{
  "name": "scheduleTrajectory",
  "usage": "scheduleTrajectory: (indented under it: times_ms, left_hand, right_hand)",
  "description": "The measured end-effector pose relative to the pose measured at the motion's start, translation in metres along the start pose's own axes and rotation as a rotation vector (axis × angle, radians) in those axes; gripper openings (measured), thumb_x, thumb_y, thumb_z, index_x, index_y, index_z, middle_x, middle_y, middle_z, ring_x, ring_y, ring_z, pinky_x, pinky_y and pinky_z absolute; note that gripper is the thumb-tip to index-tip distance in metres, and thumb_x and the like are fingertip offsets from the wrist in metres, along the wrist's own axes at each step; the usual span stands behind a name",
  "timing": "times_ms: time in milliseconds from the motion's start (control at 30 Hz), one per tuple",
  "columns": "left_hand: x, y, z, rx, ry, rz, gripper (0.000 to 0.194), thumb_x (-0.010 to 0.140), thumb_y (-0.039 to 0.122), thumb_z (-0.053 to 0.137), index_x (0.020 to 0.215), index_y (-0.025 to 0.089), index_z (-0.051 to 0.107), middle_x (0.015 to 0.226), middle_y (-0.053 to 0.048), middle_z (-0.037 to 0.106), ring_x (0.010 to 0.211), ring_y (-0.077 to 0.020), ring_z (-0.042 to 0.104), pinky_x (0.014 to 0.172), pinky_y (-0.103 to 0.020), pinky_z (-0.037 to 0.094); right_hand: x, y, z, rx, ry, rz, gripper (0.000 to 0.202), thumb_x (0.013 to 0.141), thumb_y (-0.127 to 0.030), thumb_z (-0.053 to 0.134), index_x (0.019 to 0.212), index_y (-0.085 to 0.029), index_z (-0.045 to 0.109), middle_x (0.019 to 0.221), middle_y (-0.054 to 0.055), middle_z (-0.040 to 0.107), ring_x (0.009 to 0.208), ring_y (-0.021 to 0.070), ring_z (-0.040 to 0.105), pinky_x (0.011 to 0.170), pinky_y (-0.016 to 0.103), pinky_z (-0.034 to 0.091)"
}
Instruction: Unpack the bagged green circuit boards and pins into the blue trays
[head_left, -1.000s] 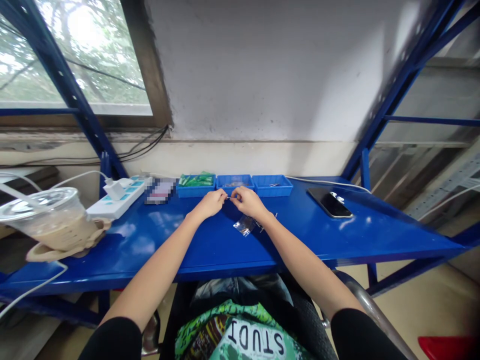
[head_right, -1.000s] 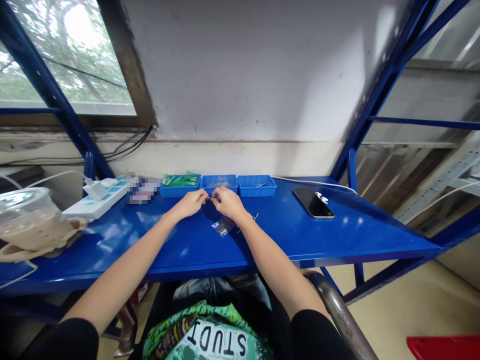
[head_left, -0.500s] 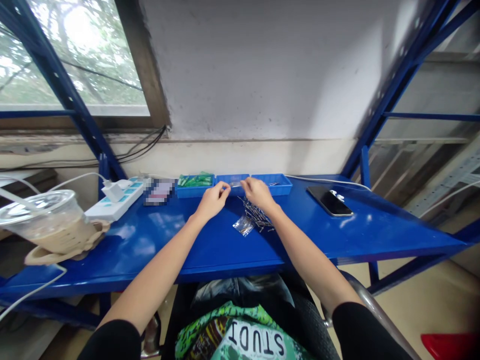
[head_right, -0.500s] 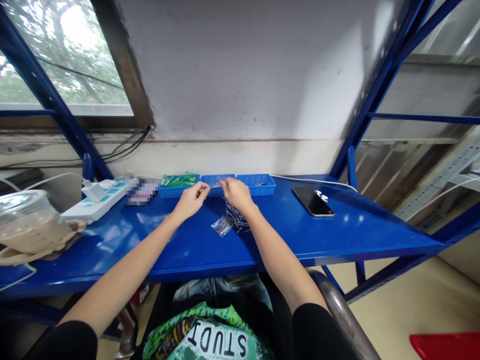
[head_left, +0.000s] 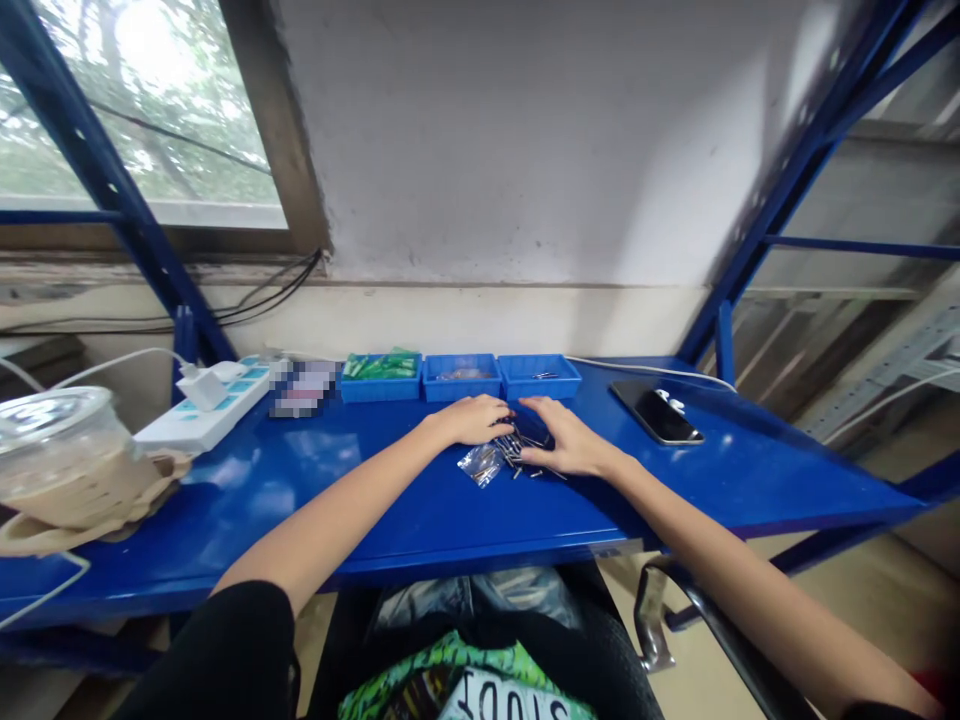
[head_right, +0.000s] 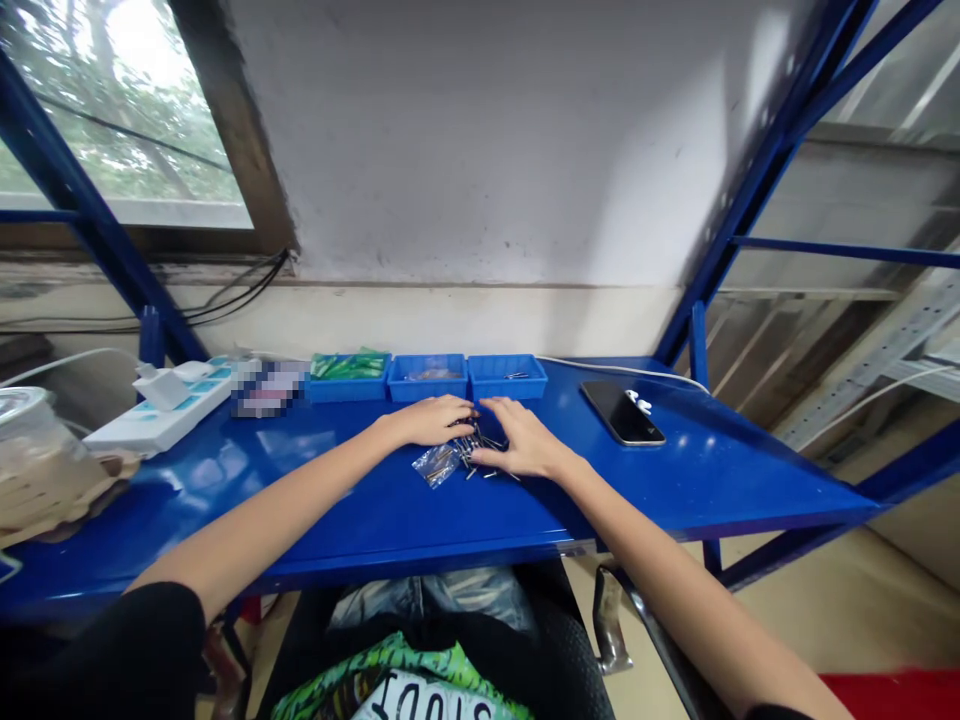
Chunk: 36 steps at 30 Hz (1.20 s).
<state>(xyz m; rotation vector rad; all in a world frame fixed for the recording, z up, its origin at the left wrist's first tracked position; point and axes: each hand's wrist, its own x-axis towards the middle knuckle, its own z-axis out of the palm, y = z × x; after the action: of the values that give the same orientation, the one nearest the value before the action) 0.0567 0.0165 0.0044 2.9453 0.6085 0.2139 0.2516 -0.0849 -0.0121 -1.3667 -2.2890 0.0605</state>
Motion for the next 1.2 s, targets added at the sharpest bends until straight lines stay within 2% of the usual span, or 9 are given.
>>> scheduleTrajectory:
  times_ms: [67,167,333,500,600,767,900,1033,1200]
  left_hand:
    - [-0.003,-0.003,0.003,-0.011,-0.019,-0.011,0.042,0.093,0.039,0.033,0.12,0.016,0.054,0.128,-0.01,0.053,0.117,-0.0226,0.047,0.099,-0.036,0.035]
    - [-0.02,-0.008,0.006,-0.029,0.042,-0.033,0.039,0.094,0.03,0.029,0.118,0.014,0.055,0.125,-0.01,0.055,0.115,-0.0206,0.048,0.101,-0.034,0.034]
    - [-0.058,-0.018,0.01,-0.04,0.124,-0.03,0.035,0.09,0.018,0.033,0.117,0.017,0.055,0.124,-0.008,0.056,0.114,-0.0184,0.049,0.099,-0.032,0.037]
    - [-0.068,-0.024,0.008,-0.127,0.205,-0.111,0.031,0.083,0.012,0.04,0.104,0.018,0.062,0.105,-0.006,0.065,0.098,-0.0172,0.058,0.089,-0.029,0.044]
    - [-0.068,-0.027,0.004,-0.213,0.258,-0.127,0.031,0.081,0.011,0.04,0.099,0.019,0.064,0.099,-0.003,0.067,0.092,-0.0158,0.061,0.086,-0.028,0.045]
    - [-0.077,-0.037,-0.004,-0.337,0.321,-0.202,0.043,0.074,0.003,0.035,0.103,0.019,0.062,0.1,-0.002,0.068,0.091,-0.0142,0.062,0.084,-0.026,0.047]
    - [-0.088,-0.045,-0.008,-0.169,0.253,-0.272,0.046,0.068,0.001,0.037,0.1,0.02,0.063,0.102,-0.004,0.065,0.097,-0.0181,0.059,0.088,-0.031,0.045]
    - [-0.095,-0.049,-0.011,-0.063,0.146,-0.359,0.026,0.075,0.014,0.048,0.093,0.021,0.064,0.094,-0.006,0.063,0.09,-0.0209,0.058,0.081,-0.032,0.045]
    - [-0.096,-0.05,-0.012,-0.086,0.168,-0.427,0.01,0.077,0.023,0.052,0.08,0.018,0.06,0.083,-0.005,0.06,0.079,-0.0188,0.057,0.073,-0.03,0.044]
  right_hand:
    - [-0.008,-0.002,0.003,-0.015,-0.095,-0.031,0.095,0.068,-0.067,0.057,0.141,-0.015,0.025,0.143,0.018,0.032,0.13,0.0327,0.031,0.103,0.05,0.03]
    - [0.0,-0.001,0.012,-0.005,-0.162,-0.036,0.102,0.066,-0.071,0.056,0.143,-0.013,0.021,0.146,0.02,0.025,0.134,0.034,0.025,0.106,0.052,0.025]
    - [0.041,-0.008,0.034,0.051,-0.178,-0.083,0.101,0.063,-0.073,0.057,0.14,-0.013,0.03,0.142,0.019,0.034,0.13,0.0332,0.034,0.106,0.048,0.029]
    - [0.076,-0.028,0.053,0.107,-0.133,-0.175,0.088,0.065,-0.069,0.058,0.132,-0.015,0.04,0.128,0.016,0.051,0.116,0.0302,0.049,0.095,0.044,0.04]
    - [0.083,-0.033,0.056,0.137,-0.102,-0.164,0.073,0.069,-0.065,0.058,0.124,-0.017,0.047,0.117,0.013,0.058,0.105,0.0272,0.055,0.087,0.041,0.044]
    - [0.076,-0.035,0.051,0.183,-0.114,-0.132,0.077,0.07,-0.061,0.06,0.132,-0.018,0.041,0.129,0.013,0.051,0.116,0.0285,0.049,0.095,0.044,0.04]
    - [0.07,-0.039,0.044,0.172,-0.159,-0.138,0.065,0.074,-0.055,0.06,0.126,-0.017,0.049,0.131,0.013,0.049,0.12,0.0282,0.046,0.1,0.044,0.037]
    - [0.069,-0.042,0.042,0.152,-0.172,-0.152,0.057,0.077,-0.052,0.058,0.12,-0.017,0.055,0.135,0.015,0.045,0.123,0.0279,0.044,0.102,0.044,0.035]
    - [0.07,-0.043,0.041,0.2,-0.145,-0.191,0.046,0.079,-0.048,0.058,0.114,-0.018,0.058,0.117,0.011,0.059,0.11,0.0235,0.054,0.096,0.038,0.04]
